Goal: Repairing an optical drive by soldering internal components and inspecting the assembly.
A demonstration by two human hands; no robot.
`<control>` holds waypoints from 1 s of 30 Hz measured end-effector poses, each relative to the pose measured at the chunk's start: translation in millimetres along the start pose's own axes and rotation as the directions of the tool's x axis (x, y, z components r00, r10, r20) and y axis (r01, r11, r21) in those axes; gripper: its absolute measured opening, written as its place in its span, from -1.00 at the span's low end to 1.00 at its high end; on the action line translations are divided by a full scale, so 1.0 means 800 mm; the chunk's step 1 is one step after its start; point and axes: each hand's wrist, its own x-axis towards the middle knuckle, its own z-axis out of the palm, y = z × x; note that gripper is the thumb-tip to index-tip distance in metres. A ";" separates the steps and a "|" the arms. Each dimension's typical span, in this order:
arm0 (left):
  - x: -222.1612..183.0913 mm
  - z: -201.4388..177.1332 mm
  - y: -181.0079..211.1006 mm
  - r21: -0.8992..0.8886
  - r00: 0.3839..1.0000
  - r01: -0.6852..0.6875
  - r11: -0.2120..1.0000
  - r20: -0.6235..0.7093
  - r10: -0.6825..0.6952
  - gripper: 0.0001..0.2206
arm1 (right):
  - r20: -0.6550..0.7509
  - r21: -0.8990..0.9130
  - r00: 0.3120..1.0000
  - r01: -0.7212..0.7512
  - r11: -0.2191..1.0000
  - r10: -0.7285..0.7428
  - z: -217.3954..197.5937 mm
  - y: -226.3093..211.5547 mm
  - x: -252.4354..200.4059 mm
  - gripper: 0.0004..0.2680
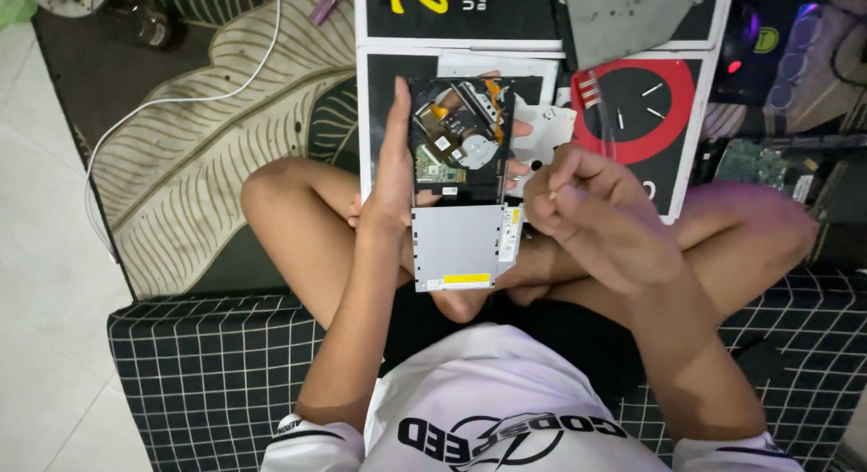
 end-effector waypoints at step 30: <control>0.006 -0.009 -0.002 0.000 0.996 0.010 1.000 -0.084 -0.010 -0.18 | -0.167 0.102 0.957 0.254 0.962 -0.235 -0.034 0.027 -0.051 -0.92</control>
